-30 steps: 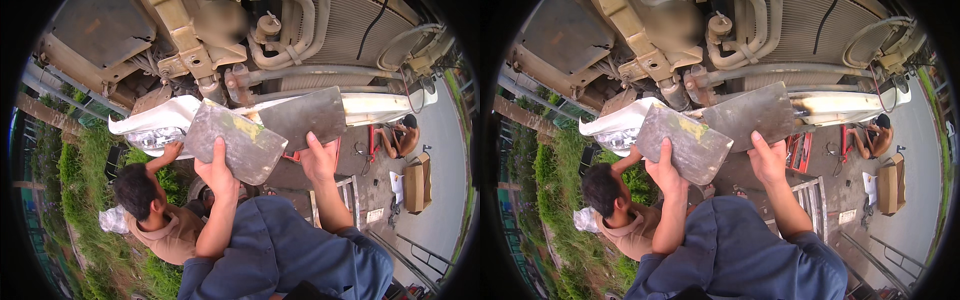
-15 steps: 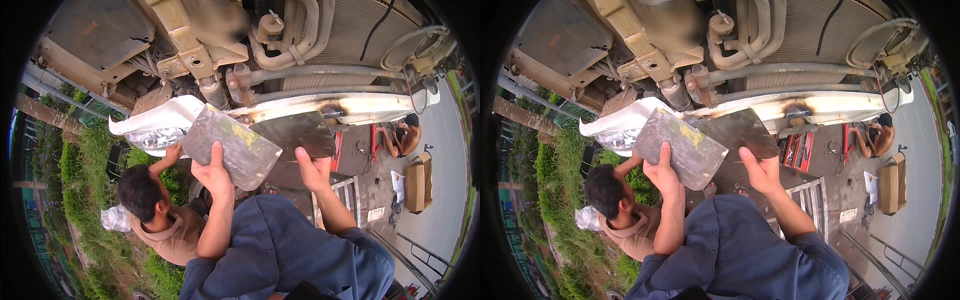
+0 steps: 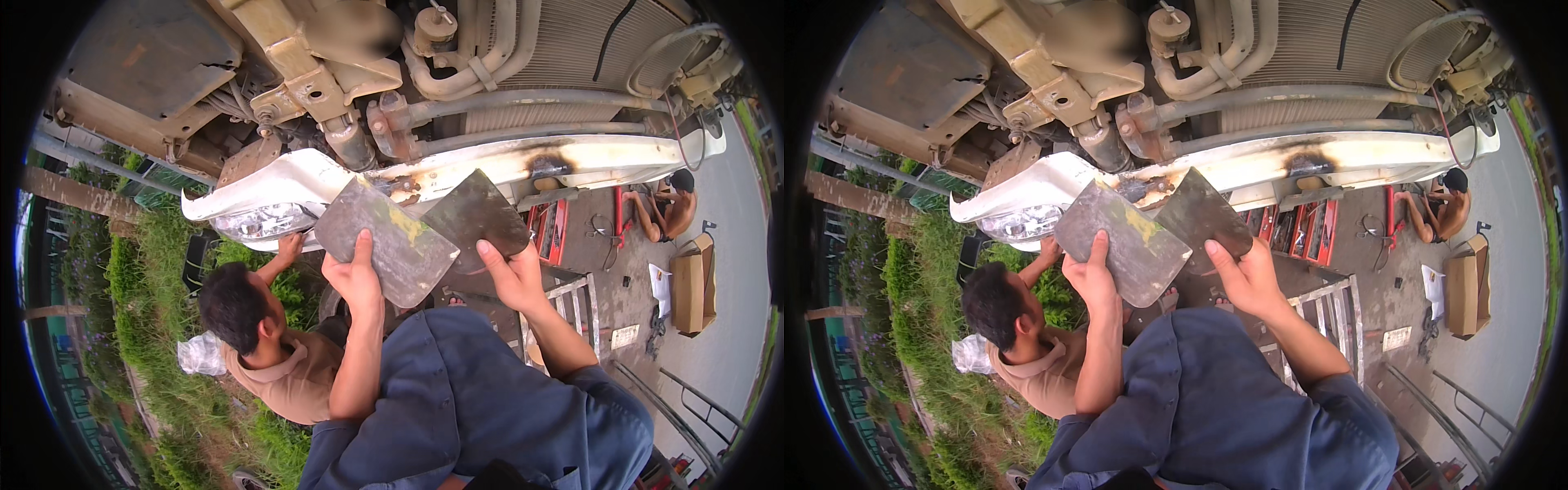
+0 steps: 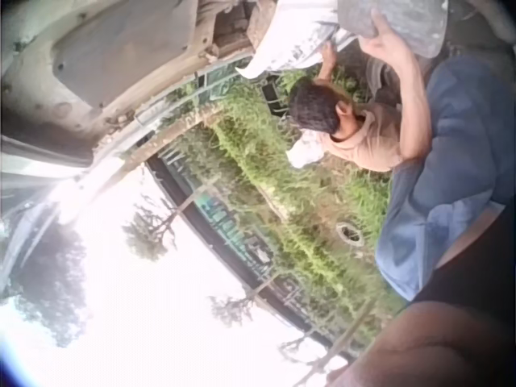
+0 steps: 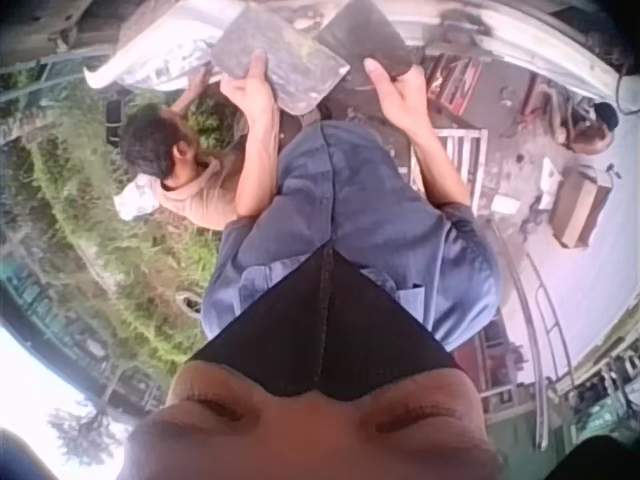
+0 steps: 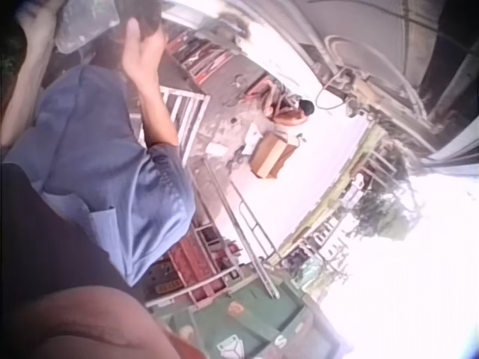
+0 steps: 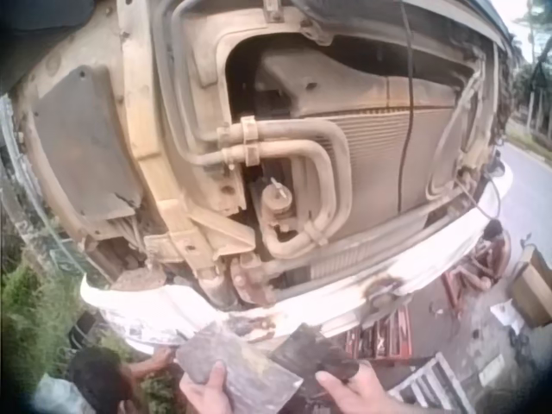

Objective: The person works on the front of a vehicle with a helper, handling large metal panels and using a hammer to tap a bumper section into place.

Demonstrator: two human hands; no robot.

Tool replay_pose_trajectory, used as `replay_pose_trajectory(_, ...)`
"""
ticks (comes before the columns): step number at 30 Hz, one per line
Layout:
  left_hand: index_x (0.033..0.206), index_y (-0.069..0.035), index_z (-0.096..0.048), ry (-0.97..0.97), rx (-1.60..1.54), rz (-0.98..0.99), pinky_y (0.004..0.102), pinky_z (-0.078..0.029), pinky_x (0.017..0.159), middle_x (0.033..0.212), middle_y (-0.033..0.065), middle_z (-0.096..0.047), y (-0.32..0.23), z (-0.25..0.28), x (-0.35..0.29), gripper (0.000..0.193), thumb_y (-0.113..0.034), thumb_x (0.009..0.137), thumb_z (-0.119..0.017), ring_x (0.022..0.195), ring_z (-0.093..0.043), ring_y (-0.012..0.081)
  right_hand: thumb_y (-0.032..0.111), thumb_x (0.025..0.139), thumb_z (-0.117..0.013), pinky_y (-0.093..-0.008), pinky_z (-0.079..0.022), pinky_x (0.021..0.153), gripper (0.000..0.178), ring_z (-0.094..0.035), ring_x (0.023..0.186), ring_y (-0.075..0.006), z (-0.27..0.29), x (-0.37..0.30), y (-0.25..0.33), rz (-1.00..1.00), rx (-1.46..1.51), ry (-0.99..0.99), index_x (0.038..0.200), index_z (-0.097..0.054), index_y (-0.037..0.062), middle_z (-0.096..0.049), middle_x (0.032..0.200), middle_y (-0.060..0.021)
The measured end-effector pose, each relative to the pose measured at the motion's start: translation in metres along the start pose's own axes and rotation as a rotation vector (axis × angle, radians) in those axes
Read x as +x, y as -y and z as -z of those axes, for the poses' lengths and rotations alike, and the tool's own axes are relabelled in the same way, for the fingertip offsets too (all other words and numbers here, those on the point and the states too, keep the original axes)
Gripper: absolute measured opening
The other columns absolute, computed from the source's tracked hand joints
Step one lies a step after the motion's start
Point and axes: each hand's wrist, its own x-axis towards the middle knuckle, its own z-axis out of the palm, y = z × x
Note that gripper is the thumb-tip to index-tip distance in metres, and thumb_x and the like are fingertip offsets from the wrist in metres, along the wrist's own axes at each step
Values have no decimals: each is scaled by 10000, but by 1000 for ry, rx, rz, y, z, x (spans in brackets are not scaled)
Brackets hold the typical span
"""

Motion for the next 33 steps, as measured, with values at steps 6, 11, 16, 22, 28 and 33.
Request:
replay_pose_trajectory(6, 1085, 54, -627, -2, 28, 56, 276, -501, 796, 1005, 86, -689, 4, 10, -3, 211, -7, 887, -670, 869, -640, 134, 115, 969, -575, -267, -474, 571, 161, -583, 634, -105, 5, 0, -4, 52, -82, 110, 1018, -620, -32, -636, 751, -63)
replay_pose_trajectory(11, 1096, 53, -621, -9, 27, 44, 277, -510, 787, 1006, 90, -691, 5, 14, -7, 219, -8, 890, -665, 859, -648, 141, 114, 971, -569, -273, -482, 556, 176, -591, 610, -109, 10, 0, -8, -70, -43, 188, 1044, -603, -42, -641, 738, -64)
replay_pose_trajectory(16, 1101, 53, -624, -8, 25, 37, 279, -512, 793, 1016, 95, -692, 0, 12, -10, 219, -7, 894, -661, 863, -654, 145, 113, 972, -569, -277, -523, 557, 189, -615, 644, -105, 13, 2, -1, -119, 1, 226, 1074, -592, -45, -654, 785, -50)
replay_pose_trajectory(22, 1098, 56, -631, 15, 2, 68, 279, -514, 805, 1015, 97, -693, 17, -5, -18, 216, 10, 889, -658, 865, -656, 149, 79, 970, -564, -258, -527, 563, 194, -625, 772, -91, 32, -17, 0, -371, 199, 115, 1130, -586, -28, -665, 966, -44)
replay_pose_trajectory(28, 1095, 59, -619, 119, 7, 133, 316, -534, 806, 1031, 130, -691, 20, -27, -36, 255, 2, 857, -690, 867, -671, 189, 3, 945, -549, -309, -342, 1059, 493, -471, 1230, -162, 63, -39, -9, -279, 302, -56, 1399, -364, -41, -552, 1288, -109)
replay_pose_trajectory(33, 1094, 69, -620, 100, 89, 97, 317, -534, 808, 1027, 136, -690, 19, -35, -48, 259, -9, 858, -693, 864, -671, 192, 32, 948, -556, -309, -404, 1006, 501, -540, 1163, -175, 66, -59, -17, -153, 83, -89, 1408, -374, -48, -586, 1262, -135)
